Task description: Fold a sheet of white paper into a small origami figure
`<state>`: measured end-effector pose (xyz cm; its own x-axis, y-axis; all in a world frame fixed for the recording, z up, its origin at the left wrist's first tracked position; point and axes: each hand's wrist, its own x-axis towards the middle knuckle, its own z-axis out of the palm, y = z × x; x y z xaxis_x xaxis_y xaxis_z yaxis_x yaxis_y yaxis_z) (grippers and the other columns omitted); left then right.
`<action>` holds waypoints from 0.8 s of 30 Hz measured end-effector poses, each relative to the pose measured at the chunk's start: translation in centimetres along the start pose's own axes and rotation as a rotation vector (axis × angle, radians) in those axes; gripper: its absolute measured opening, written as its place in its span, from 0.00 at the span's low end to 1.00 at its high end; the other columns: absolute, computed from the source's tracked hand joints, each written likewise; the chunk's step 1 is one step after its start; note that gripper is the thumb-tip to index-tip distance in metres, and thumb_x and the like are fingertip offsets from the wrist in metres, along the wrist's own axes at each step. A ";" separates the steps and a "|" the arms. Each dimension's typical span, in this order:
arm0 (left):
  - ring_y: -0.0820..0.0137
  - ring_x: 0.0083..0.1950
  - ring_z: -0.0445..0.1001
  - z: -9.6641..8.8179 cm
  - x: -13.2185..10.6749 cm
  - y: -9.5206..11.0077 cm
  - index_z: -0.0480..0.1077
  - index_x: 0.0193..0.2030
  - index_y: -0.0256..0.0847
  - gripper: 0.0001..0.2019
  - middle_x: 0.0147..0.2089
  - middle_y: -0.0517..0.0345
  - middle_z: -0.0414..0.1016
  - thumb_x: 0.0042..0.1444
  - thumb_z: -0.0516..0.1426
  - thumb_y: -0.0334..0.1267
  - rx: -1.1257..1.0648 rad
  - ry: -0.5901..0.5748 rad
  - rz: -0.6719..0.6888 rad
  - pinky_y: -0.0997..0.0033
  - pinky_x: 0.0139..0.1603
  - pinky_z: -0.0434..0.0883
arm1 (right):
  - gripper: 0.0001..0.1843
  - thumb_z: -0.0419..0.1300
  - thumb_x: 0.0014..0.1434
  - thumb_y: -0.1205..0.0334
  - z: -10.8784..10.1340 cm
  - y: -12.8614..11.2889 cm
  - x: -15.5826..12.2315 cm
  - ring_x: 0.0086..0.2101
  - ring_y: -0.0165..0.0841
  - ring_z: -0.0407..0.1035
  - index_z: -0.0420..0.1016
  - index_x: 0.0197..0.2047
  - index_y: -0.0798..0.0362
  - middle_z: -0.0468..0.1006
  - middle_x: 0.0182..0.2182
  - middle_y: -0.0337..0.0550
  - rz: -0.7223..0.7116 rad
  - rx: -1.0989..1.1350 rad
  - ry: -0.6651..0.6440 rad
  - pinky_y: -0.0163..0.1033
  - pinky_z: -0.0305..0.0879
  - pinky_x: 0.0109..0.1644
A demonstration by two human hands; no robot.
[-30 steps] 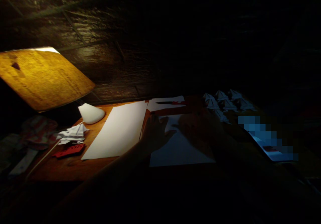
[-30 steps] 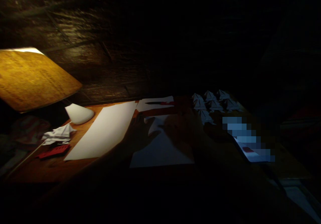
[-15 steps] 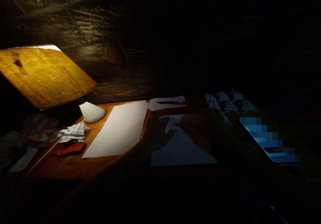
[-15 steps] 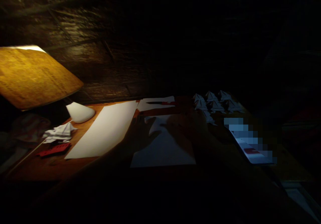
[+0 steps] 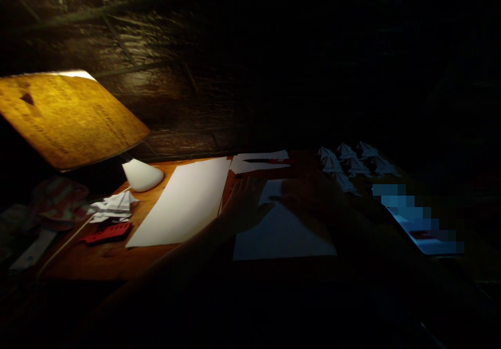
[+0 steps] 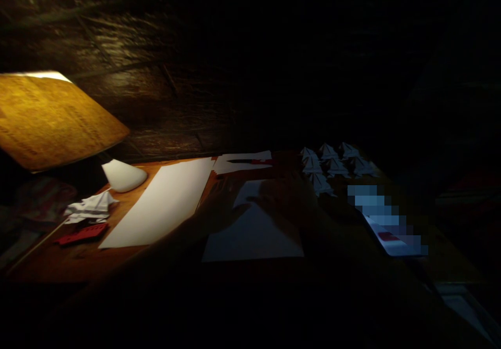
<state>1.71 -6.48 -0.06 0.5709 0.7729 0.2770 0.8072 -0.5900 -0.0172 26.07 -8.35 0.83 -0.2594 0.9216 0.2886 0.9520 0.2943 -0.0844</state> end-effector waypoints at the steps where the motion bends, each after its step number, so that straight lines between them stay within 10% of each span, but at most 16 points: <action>1: 0.44 0.64 0.65 0.0 0.2 0.0 0.57 0.69 0.37 0.32 0.63 0.36 0.65 0.64 0.57 0.51 -0.034 -0.004 0.029 0.41 0.63 0.67 | 0.38 0.49 0.65 0.31 0.1 0.0 0.1 0.56 0.53 0.66 0.78 0.55 0.56 0.74 0.56 0.62 -0.014 0.011 0.013 0.54 0.66 0.56; 11: 0.51 0.68 0.63 0.4 1.0 0.2 0.59 0.64 0.37 0.26 0.66 0.40 0.62 0.59 0.57 0.35 -0.258 -0.075 0.161 0.48 0.67 0.66 | 0.44 0.51 0.65 0.32 1.5 -1.9 0.5 0.64 0.49 0.62 0.61 0.69 0.60 0.66 0.66 0.63 -0.386 0.359 -0.033 0.53 0.60 0.67; 24: 0.51 0.68 0.62 0.6 1.1 -0.1 0.62 0.59 0.37 0.22 0.66 0.41 0.63 0.59 0.59 0.34 -0.316 -0.055 0.219 0.48 0.68 0.66 | 0.39 0.59 0.65 0.39 2.0 -1.7 1.0 0.62 0.50 0.65 0.61 0.68 0.57 0.68 0.65 0.62 -0.374 0.420 -0.031 0.55 0.64 0.63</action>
<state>2.33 -5.47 -0.31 0.7387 0.6268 0.2479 0.5841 -0.7788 0.2287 23.88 -7.45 -0.66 -0.5776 0.7400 0.3448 0.6489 0.6724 -0.3561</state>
